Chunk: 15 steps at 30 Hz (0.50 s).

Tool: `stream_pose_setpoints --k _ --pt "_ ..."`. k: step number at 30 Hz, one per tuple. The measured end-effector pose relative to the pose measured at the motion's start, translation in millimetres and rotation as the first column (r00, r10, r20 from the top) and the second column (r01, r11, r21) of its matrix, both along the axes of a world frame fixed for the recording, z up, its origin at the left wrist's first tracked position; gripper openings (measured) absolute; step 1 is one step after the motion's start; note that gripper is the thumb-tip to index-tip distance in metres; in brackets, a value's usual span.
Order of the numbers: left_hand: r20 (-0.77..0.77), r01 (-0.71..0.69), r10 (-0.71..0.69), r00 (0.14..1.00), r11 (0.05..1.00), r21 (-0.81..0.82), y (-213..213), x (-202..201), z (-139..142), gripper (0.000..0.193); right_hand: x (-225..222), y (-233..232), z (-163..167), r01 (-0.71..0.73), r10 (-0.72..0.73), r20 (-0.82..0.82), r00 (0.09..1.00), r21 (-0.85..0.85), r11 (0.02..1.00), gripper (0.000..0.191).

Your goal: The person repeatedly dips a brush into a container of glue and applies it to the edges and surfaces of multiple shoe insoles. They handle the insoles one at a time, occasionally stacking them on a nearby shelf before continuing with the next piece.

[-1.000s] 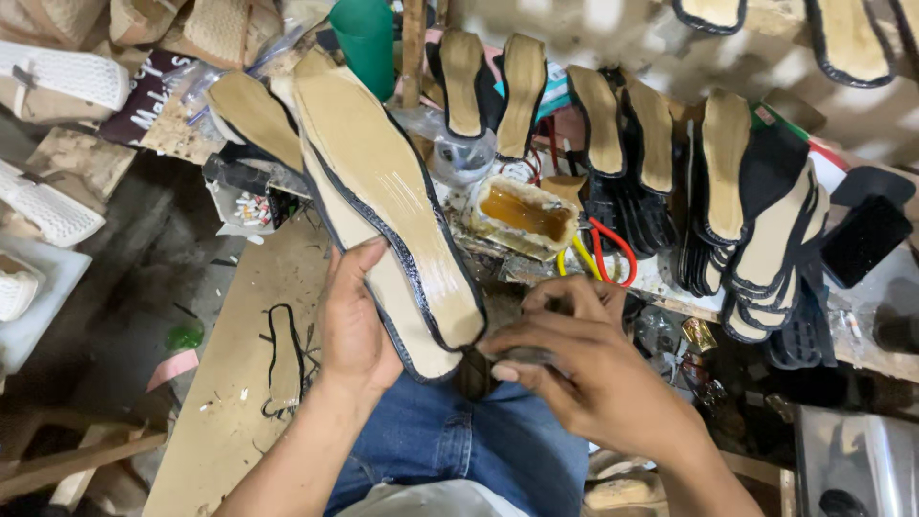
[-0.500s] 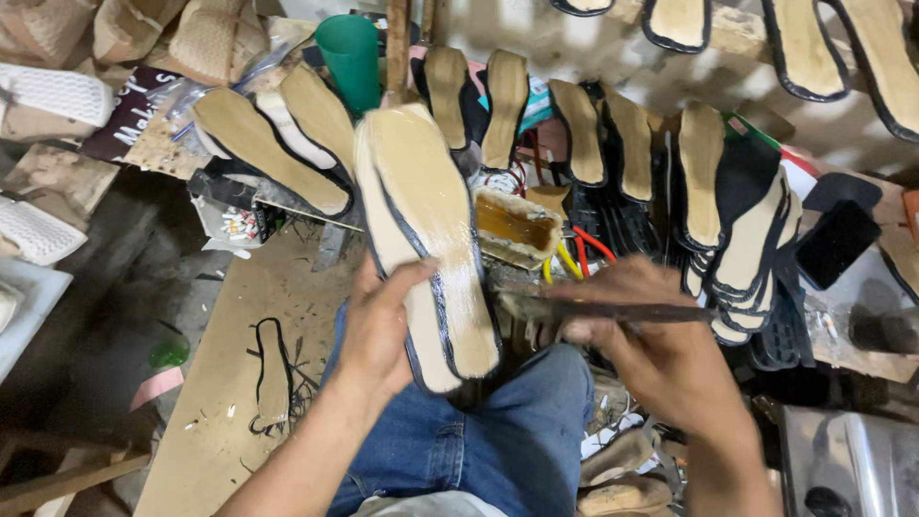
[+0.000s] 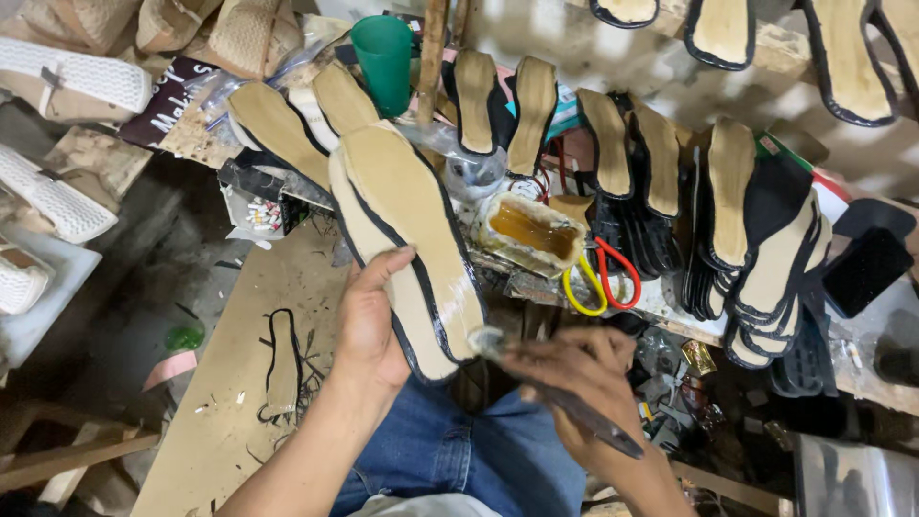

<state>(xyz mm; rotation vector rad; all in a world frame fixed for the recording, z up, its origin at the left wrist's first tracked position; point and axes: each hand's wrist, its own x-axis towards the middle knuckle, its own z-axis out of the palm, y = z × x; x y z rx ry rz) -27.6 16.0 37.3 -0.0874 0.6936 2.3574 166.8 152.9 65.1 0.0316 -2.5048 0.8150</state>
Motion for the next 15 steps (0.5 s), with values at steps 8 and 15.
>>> stream_pose_setpoints --k 8,15 --pt "-0.103 -0.288 0.282 0.954 0.956 -0.054 -48 -61 -41 0.034 24 16 -22 0.310 -0.304 0.067 0.950 -0.132 0.941 0.021" --pt "-0.088 -0.496 0.504 0.859 0.781 -0.379 -169 -117 -149 0.032 33 22 -60 0.449 -0.403 0.200 0.893 -0.363 0.816 0.024"
